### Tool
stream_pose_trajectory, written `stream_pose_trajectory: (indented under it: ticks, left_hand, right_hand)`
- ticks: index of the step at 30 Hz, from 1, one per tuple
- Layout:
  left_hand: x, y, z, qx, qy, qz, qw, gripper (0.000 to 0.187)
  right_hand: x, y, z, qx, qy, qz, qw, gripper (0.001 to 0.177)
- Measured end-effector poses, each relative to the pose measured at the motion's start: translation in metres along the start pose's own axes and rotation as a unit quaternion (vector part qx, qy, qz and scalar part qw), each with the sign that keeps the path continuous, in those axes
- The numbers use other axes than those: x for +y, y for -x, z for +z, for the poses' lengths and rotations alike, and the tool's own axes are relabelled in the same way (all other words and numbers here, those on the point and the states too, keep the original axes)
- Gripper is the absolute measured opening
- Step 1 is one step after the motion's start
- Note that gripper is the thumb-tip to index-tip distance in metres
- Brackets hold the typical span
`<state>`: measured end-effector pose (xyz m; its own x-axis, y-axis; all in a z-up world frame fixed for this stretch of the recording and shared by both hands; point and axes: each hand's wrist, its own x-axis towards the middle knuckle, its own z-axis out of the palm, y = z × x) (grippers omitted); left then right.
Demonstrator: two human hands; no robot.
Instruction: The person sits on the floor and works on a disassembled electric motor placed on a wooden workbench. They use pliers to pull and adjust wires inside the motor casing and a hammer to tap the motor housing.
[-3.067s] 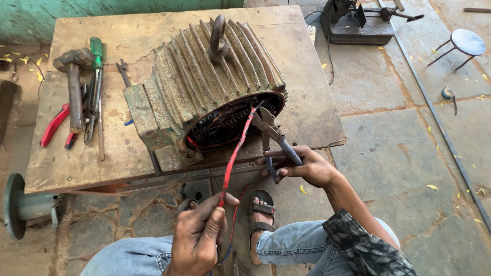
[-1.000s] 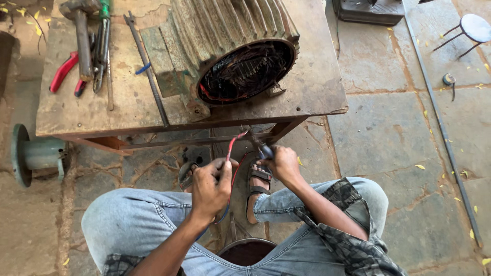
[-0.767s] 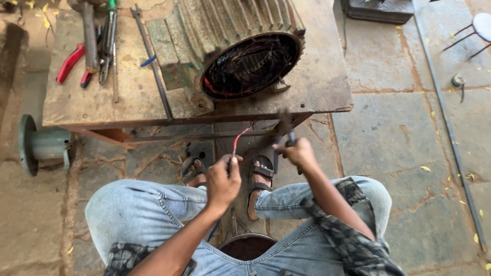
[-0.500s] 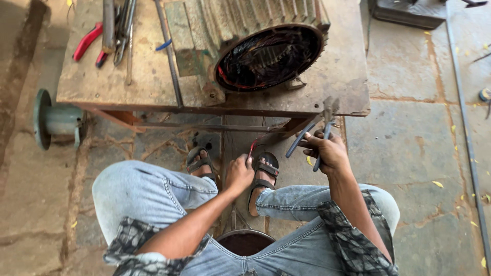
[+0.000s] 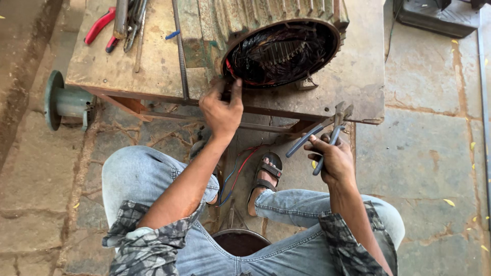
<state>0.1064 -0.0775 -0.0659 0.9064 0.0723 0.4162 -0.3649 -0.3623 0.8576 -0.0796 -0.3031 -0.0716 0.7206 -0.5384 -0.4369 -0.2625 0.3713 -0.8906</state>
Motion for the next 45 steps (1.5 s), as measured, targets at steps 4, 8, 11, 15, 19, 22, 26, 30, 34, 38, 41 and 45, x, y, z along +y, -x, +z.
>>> stream_pose_trajectory:
  ticks: [4, 8, 11, 15, 19, 22, 26, 30, 34, 38, 41, 45]
  left_hand:
    - [0.011, -0.009, 0.013, 0.074, 0.064, 0.052, 0.994, 0.022]
    - [0.023, -0.001, 0.014, 0.091, 0.077, -0.002, 0.993, 0.017]
    - [0.029, 0.009, 0.009, 0.053, 0.082, -0.022, 0.995, 0.027]
    - [0.027, 0.031, 0.010, -0.047, 0.074, 0.030, 0.996, 0.036]
    - [0.010, 0.076, 0.026, -0.122, -0.032, 0.040, 0.991, 0.034]
    - [-0.003, 0.110, 0.016, -0.128, -0.076, 0.156, 0.977, 0.018]
    - [0.003, 0.139, 0.005, -0.163, -0.033, 0.112, 0.980, 0.015]
    - [0.021, 0.144, 0.003, -0.178, -0.027, 0.062, 0.982, 0.013]
    - [0.025, 0.149, -0.007, -0.252, -0.053, 0.067, 0.964, 0.014]
    - [0.040, 0.136, -0.009, -0.257, -0.112, 0.146, 0.949, 0.016]
    - [0.063, 0.134, -0.016, -0.192, -0.070, 0.207, 0.957, 0.021]
    - [0.036, 0.104, 0.008, -0.117, 0.120, 0.156, 0.973, 0.033]
  right_hand:
    - [-0.002, 0.001, 0.004, 0.011, 0.020, 0.009, 1.000, 0.021]
    - [-0.004, -0.003, 0.005, 0.017, 0.039, 0.003, 0.999, 0.020]
    - [-0.002, -0.004, 0.005, 0.020, 0.050, 0.012, 0.998, 0.020]
    - [-0.002, -0.007, 0.006, 0.016, 0.072, 0.017, 0.997, 0.021]
    - [0.000, -0.008, 0.005, 0.006, 0.061, 0.029, 0.998, 0.019]
    - [-0.003, -0.008, 0.007, -0.007, 0.011, 0.041, 0.999, 0.030]
    - [-0.002, -0.004, 0.019, -0.042, 0.018, 0.037, 0.998, 0.045]
    - [-0.013, 0.002, 0.022, -0.107, 0.099, -0.021, 0.989, 0.040]
    - [-0.024, 0.003, 0.021, -0.139, 0.235, -0.051, 0.961, 0.040]
    - [-0.027, 0.007, 0.012, -0.118, 0.312, -0.031, 0.942, 0.043]
    - [-0.024, 0.002, 0.014, -0.109, 0.302, -0.057, 0.945, 0.044]
    - [-0.019, 0.002, 0.010, -0.105, 0.234, -0.047, 0.965, 0.043]
